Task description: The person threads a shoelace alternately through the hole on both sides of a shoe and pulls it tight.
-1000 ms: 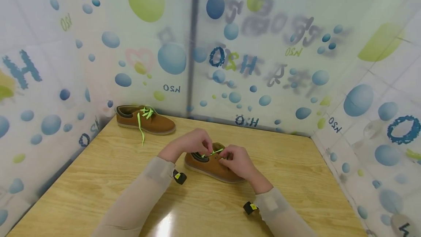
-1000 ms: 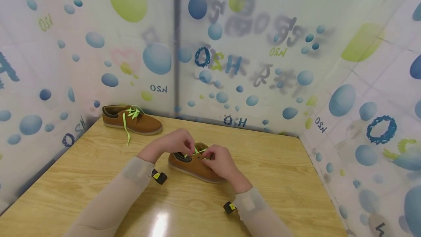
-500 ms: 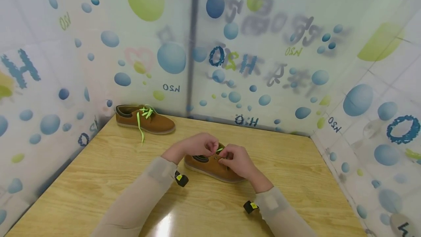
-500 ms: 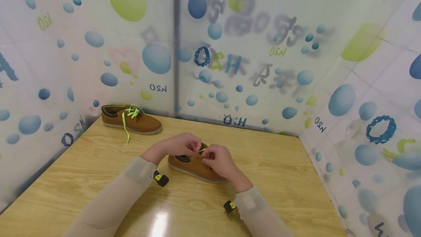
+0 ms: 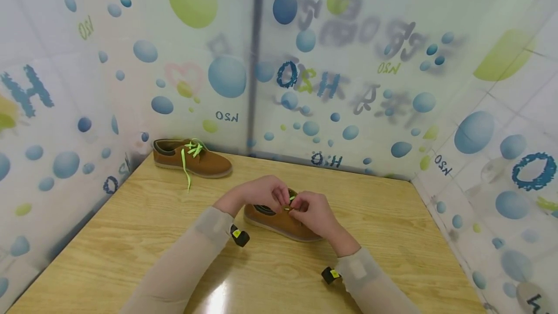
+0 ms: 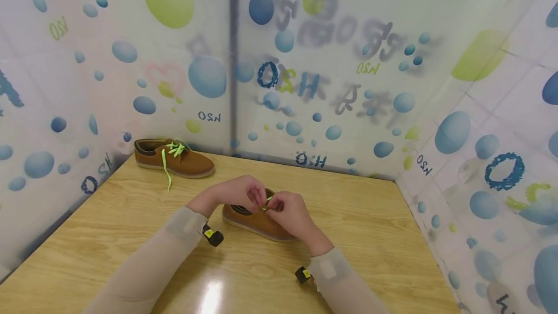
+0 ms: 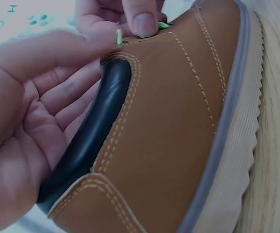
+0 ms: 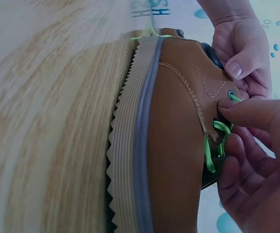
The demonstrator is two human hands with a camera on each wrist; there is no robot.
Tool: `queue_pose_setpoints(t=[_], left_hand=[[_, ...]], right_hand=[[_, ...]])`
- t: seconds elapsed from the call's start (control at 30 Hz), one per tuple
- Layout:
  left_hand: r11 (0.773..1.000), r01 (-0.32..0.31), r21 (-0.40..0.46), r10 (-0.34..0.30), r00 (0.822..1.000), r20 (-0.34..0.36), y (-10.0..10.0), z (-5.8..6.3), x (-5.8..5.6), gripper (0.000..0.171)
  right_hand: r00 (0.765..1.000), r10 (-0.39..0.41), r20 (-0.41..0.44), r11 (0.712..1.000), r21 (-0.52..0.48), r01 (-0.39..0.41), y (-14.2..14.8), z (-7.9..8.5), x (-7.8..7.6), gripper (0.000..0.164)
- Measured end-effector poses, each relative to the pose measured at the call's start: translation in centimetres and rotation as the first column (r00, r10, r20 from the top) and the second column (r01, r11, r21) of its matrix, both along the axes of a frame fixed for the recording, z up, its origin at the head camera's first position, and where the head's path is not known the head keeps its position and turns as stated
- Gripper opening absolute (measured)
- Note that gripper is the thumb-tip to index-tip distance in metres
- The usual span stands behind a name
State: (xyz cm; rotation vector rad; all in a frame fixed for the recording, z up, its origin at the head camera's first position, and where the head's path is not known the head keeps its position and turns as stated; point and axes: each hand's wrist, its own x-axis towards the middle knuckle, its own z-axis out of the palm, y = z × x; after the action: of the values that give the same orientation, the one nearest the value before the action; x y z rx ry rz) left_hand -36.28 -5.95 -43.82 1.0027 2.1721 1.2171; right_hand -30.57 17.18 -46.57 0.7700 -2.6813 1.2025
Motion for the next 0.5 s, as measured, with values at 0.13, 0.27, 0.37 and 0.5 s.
queue_pose_setpoints(t=[0.13,0.27,0.37,0.5], left_hand=[[1.000,-0.028,-0.013,0.028,1.000,-0.009,0.16,0.07,0.11,0.021],[0.999,-0.049,-0.023,0.048,0.999,-0.018,0.26,0.12,0.17,0.020],[0.998,-0.054,-0.024,0.053,0.998,-0.014,0.29,0.09,0.18,0.019],[0.998,-0.062,-0.024,0.062,0.998,-0.017,0.25,-0.03,0.13,0.019]], right_hand=[[0.998,0.012,-0.067,1.000,0.002,-0.012,-0.15,-0.02,0.16,0.007],[0.994,0.006,-0.112,1.000,-0.006,-0.007,-0.36,-0.29,0.19,0.005],[0.992,0.001,-0.126,1.000,-0.008,-0.002,-0.52,-0.59,0.19,0.004],[0.988,-0.003,-0.156,1.000,0.011,0.005,-0.71,-0.78,0.27,0.004]])
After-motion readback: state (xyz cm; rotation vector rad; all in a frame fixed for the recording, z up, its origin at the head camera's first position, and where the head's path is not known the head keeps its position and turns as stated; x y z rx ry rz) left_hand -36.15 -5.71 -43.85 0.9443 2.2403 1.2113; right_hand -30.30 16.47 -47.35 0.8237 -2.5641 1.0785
